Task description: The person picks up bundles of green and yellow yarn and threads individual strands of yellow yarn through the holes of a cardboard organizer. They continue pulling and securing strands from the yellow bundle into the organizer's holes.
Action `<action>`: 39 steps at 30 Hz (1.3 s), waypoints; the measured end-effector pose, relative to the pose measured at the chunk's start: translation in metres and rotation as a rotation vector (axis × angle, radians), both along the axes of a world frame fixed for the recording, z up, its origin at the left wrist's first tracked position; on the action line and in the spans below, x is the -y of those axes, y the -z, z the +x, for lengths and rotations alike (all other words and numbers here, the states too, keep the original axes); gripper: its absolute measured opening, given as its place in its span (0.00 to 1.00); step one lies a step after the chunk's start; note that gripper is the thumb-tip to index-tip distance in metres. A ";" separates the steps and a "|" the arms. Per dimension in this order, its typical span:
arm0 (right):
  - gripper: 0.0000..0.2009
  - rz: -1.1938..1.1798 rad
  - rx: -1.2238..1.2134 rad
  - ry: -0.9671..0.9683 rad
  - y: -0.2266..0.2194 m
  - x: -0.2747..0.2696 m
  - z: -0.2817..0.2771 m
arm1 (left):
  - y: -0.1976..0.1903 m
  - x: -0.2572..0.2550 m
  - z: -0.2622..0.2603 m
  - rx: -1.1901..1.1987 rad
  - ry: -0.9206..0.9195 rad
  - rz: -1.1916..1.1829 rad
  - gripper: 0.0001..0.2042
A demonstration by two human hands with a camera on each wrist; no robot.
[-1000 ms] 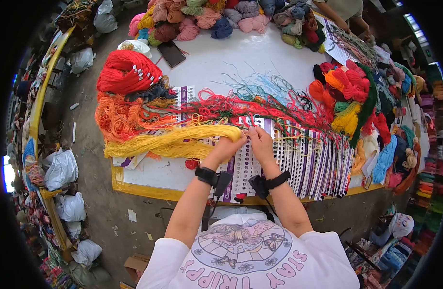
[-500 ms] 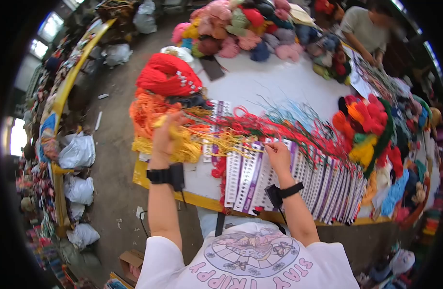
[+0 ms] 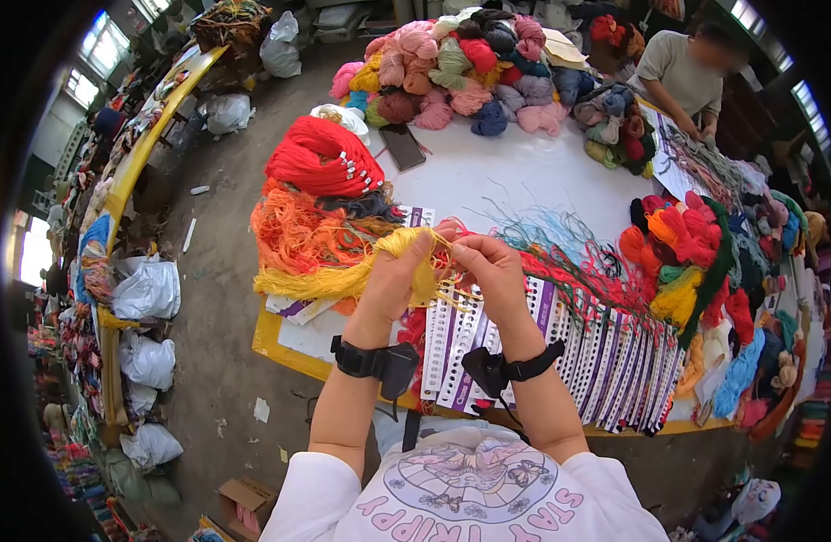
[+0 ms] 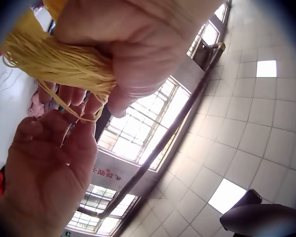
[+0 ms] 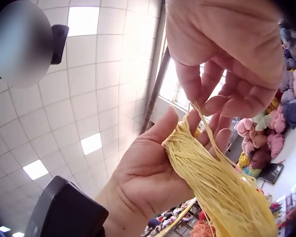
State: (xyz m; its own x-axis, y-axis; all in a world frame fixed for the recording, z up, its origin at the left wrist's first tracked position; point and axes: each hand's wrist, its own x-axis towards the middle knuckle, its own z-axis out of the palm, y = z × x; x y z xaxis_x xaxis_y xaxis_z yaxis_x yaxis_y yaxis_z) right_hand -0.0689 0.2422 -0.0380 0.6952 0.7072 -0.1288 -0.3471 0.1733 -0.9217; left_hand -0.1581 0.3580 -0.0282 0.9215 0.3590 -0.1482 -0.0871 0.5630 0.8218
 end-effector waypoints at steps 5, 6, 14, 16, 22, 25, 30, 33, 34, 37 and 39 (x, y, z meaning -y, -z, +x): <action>0.06 0.034 -0.004 -0.024 0.011 0.003 0.001 | 0.018 0.002 0.005 -0.008 -0.065 0.067 0.13; 0.06 0.014 0.008 -0.029 0.014 0.003 0.002 | 0.022 0.003 0.007 -0.014 -0.082 0.054 0.13; 0.07 -0.050 0.032 0.002 0.016 0.010 0.002 | 0.035 0.013 0.014 -0.053 -0.124 0.040 0.12; 0.07 -0.153 -0.019 0.001 0.024 0.012 0.007 | 0.034 0.016 0.015 -0.099 -0.124 0.032 0.12; 0.07 -0.247 0.220 0.059 0.009 0.013 0.002 | 0.033 0.028 0.018 -0.146 -0.170 0.149 0.12; 0.07 -0.191 0.028 -0.011 0.015 0.013 0.007 | 0.037 0.029 0.017 -0.156 -0.148 0.153 0.12; 0.07 -0.174 0.030 -0.107 0.022 0.015 0.012 | 0.049 0.029 0.014 -0.134 -0.132 0.076 0.14; 0.07 -0.113 0.059 -0.046 0.038 0.012 0.010 | 0.050 0.026 0.011 -0.126 -0.122 -0.015 0.14; 0.07 -0.103 0.073 -0.012 0.040 0.011 0.008 | 0.050 0.026 0.011 -0.123 -0.121 -0.043 0.14; 0.06 -0.232 0.186 -0.066 0.041 0.011 0.004 | 0.048 0.025 0.009 -0.155 -0.096 -0.073 0.14; 0.06 -0.214 0.207 0.009 0.044 0.007 -0.001 | 0.045 0.028 0.010 -0.156 -0.117 -0.080 0.14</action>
